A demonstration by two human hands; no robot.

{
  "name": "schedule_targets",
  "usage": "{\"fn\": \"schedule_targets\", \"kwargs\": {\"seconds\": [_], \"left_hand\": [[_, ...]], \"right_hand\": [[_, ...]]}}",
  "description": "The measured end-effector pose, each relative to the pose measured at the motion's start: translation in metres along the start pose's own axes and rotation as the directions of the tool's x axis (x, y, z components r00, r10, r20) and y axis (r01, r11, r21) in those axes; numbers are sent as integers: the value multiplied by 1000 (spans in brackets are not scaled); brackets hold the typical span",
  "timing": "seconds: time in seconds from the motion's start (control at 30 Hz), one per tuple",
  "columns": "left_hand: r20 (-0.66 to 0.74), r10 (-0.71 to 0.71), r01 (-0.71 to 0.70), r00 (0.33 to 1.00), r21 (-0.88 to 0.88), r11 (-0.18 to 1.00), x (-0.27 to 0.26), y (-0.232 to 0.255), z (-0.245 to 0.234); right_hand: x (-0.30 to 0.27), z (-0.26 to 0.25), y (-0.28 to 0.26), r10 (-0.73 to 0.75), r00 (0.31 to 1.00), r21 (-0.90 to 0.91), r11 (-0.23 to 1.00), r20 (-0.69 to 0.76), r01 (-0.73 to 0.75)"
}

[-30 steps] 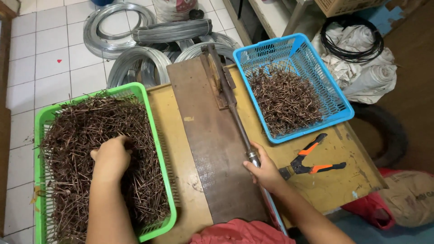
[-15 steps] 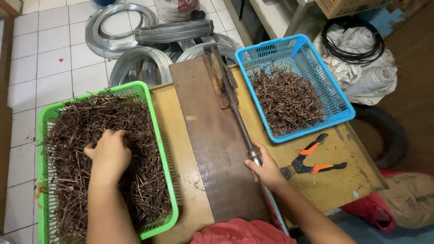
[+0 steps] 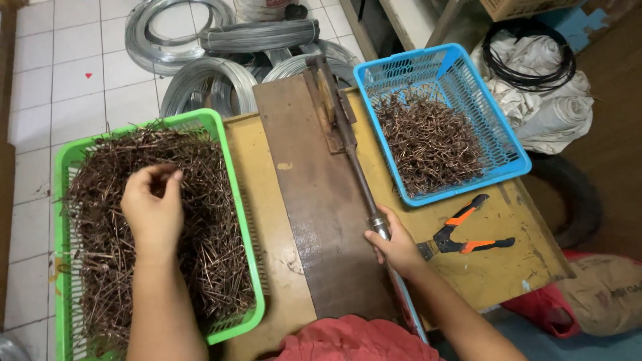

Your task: Using a manual lever-operated jig to bend small metal wires into a specific shape and sorting them into baskets.

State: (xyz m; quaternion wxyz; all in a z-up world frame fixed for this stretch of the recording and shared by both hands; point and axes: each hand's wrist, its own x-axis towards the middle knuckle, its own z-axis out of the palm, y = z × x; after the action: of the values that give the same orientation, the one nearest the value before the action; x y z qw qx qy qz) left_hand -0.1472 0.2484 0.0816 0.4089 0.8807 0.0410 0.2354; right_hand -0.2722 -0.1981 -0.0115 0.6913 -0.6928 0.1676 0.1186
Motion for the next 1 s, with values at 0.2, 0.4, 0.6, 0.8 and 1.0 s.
{"fn": "schedule_targets", "kwargs": {"seconds": [0.2,0.4,0.6,0.8,1.0], "left_hand": [[129,-447,368,885,-781,504,-8,37,10],[308,-406,400,861,-901,166,-3,13,15],[488,-358,474,796,-870,-133,1,-21,31],[573,-140,580,808,-815,11,-11,24,33],[679,-317,723,663,-689,36,-48,14,88]], "right_hand": [[1,-4,1,10,1000,-22,1000,-4,-10],[4,-6,6,13,1000,-10,1000,14,-13],[3,-6,4,1,1000,16,1000,18,-1],[3,-5,7,-19,1000,32,999,18,18],[2,-3,3,-13,1000,5,1000,15,13]]}}
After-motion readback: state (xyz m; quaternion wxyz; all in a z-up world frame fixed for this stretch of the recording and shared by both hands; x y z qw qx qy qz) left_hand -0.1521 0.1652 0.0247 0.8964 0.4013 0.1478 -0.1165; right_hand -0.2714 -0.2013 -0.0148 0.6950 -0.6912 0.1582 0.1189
